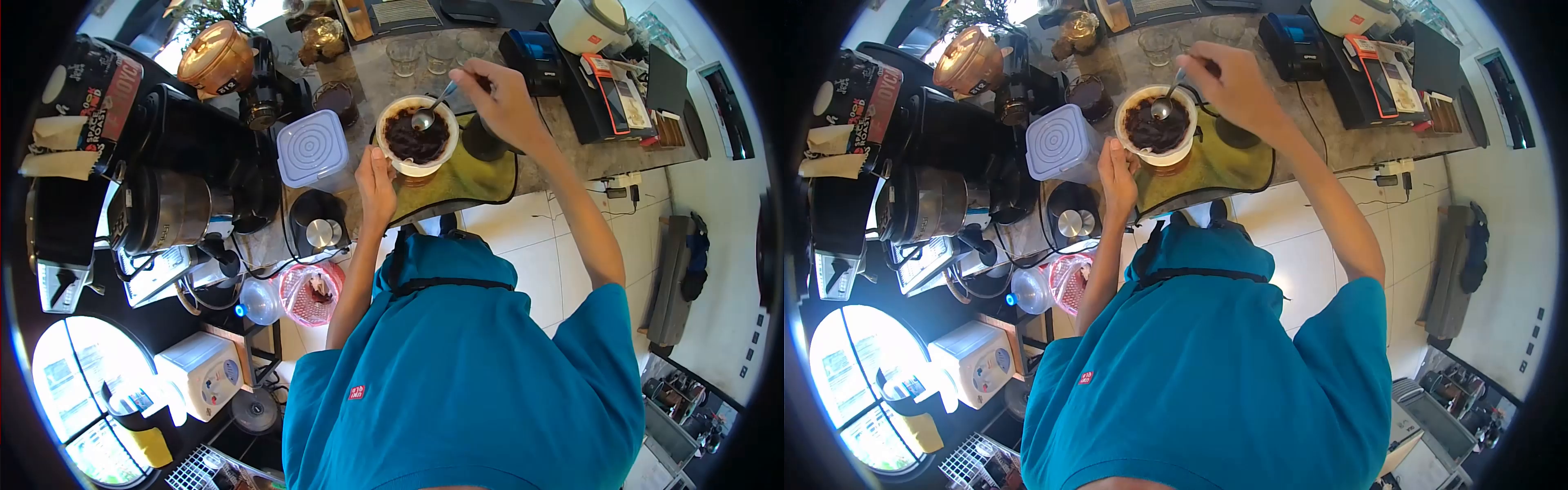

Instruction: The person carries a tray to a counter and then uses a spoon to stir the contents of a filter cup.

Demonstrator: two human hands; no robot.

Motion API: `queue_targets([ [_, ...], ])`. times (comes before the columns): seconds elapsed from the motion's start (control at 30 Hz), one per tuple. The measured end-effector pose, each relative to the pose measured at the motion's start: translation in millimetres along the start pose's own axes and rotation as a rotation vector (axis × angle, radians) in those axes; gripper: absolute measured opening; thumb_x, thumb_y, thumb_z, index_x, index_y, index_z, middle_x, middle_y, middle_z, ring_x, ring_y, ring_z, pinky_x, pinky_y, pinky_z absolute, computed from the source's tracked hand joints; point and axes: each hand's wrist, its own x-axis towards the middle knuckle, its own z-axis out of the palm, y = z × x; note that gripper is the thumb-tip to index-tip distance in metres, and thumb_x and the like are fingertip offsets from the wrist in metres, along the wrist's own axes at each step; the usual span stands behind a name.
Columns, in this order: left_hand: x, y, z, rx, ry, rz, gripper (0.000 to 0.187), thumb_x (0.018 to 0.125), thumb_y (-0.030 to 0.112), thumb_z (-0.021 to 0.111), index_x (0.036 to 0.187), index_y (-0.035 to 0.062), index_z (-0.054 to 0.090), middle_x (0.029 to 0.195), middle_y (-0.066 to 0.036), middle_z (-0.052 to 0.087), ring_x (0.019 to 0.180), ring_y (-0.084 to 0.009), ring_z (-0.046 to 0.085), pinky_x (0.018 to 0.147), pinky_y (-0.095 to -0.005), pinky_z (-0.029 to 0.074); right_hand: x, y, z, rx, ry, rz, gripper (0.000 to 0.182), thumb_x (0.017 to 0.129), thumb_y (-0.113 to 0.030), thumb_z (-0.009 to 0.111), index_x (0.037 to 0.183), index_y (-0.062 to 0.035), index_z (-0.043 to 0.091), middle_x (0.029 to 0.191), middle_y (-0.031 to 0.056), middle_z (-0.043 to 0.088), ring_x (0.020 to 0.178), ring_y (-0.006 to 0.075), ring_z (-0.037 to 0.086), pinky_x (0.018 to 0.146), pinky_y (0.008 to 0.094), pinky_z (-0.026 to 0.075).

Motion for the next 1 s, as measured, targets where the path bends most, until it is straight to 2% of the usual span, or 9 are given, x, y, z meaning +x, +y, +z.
queue_targets([
  [0.07, 0.1, -2.9, -0.4, -0.02, 0.0, 0.002, 0.036, 0.105, 0.033, 0.035, 0.083, 0.0073, 0.046, 0.069, 0.002, 0.04, 0.061, -0.0065, 0.038, 0.053, -0.0223, 0.032, -1.8, -14.1, 0.4, -0.089, -0.027, -0.072, 0.024, 0.093, -0.018, 0.061, 0.082, 0.0031, 0.058, 0.065, 0.0056, 0.05, 0.06, 0.0104, 0.048, 0.054, 0.0266, 0.037],
  [0.13, 0.7, -1.4, -0.3, -0.01, -0.002, 0.013, 0.036, 0.105, 0.033, 0.035, 0.083, 0.0072, 0.046, 0.069, 0.002, 0.04, 0.06, -0.0065, 0.038, 0.053, -0.0224, 0.032, -2.7, -21.4, 2.6, -0.149, -0.061, -0.265, 0.019, 0.09, -0.016, 0.062, 0.084, 0.0019, 0.06, 0.077, 0.0158, 0.06, 0.069, 0.0326, 0.057, 0.067, 0.0375, 0.046],
  [0.23, 0.4, 0.1, -0.5, -0.006, -0.003, 0.016, 0.036, 0.105, 0.033, 0.035, 0.082, 0.0071, 0.045, 0.069, 0.002, 0.039, 0.06, -0.0066, 0.037, 0.053, -0.0225, 0.031, -2.1, -23.7, 4.6, -0.23, -0.076, -0.382, 0.016, 0.089, -0.014, 0.061, 0.086, 0.0009, 0.06, 0.082, 0.0157, 0.06, 0.076, 0.0347, 0.058, 0.073, 0.0407, 0.046],
  [0.47, 0.8, 7.1, -3.2, 0.055, -0.005, 0.048, 0.038, 0.104, 0.029, 0.036, 0.08, 0.002, 0.046, 0.064, 0.0, 0.041, 0.059, -0.0086, 0.038, 0.053, -0.0272, 0.034, -5.2, -4.7, 20.4, -0.286, -0.084, -0.385, 0.015, 0.089, -0.015, 0.061, 0.085, 0.0001, 0.061, 0.08, 0.0151, 0.06, 0.076, 0.0351, 0.058, 0.073, 0.0427, 0.046],
  [0.53, 1.6, 3.2, -3.0, 0.049, -0.005, 0.046, 0.039, 0.104, 0.032, 0.035, 0.079, 0.0039, 0.045, 0.065, 0.001, 0.04, 0.059, -0.0079, 0.037, 0.053, -0.0257, 0.032, -9.0, 0.1, 23.3, -0.26, -0.082, -0.266, 0.018, 0.089, -0.013, 0.064, 0.084, 0.0046, 0.06, 0.077, 0.0154, 0.058, 0.069, 0.0309, 0.057, 0.065, 0.0375, 0.046],
  [0.67, 1.1, 5.0, -2.6, 0.083, -0.01, 0.062, 0.041, 0.105, 0.035, 0.035, 0.077, 0.0057, 0.044, 0.065, 0.001, 0.039, 0.059, -0.0073, 0.036, 0.052, -0.0245, 0.031, -14.0, 18.5, 31.7, -0.167, -0.056, -0.115, 0.022, 0.089, -0.016, 0.064, 0.082, 0.0045, 0.061, 0.071, 0.0162, 0.057, 0.059, 0.0284, 0.054, 0.059, 0.0362, 0.044],
  [0.73, 0.6, 6.1, -2.9, 0.073, -0.008, 0.054, 0.04, 0.104, 0.032, 0.036, 0.078, 0.0035, 0.045, 0.064, 0.0, 0.04, 0.058, -0.0085, 0.037, 0.052, -0.0265, 0.032, -13.8, 24.1, 31.5, -0.149, -0.073, 0.015, 0.026, 0.091, -0.019, 0.062, 0.08, 0.0044, 0.061, 0.063, 0.0157, 0.053, 0.053, 0.0221, 0.048, 0.056, 0.0337, 0.04],
  [0.87, 0.9, 6.8, -3.5, 0.094, -0.017, 0.059, 0.041, 0.105, 0.034, 0.034, 0.078, 0.0055, 0.045, 0.064, 0.001, 0.039, 0.057, -0.0073, 0.037, 0.051, -0.0248, 0.03, -14.7, 34.1, 31.5, -0.051, -0.056, 0.158, 0.028, 0.09, -0.021, 0.06, 0.079, 0.005, 0.061, 0.065, 0.0199, 0.057, 0.057, 0.0321, 0.053, 0.058, 0.0386, 0.041],
  [1.0, 0.9, 7.3, -1.6, 0.079, -0.014, 0.063, 0.04, 0.105, 0.033, 0.034, 0.078, 0.0055, 0.045, 0.065, 0.001, 0.039, 0.057, -0.0073, 0.037, 0.05, -0.0246, 0.03, -18.5, 40.9, 31.4, 0.004, -0.02, 0.304, 0.029, 0.09, -0.021, 0.059, 0.078, 0.0045, 0.061, 0.059, 0.0142, 0.053, 0.055, 0.0196, 0.048, 0.056, 0.0348, 0.039],
])
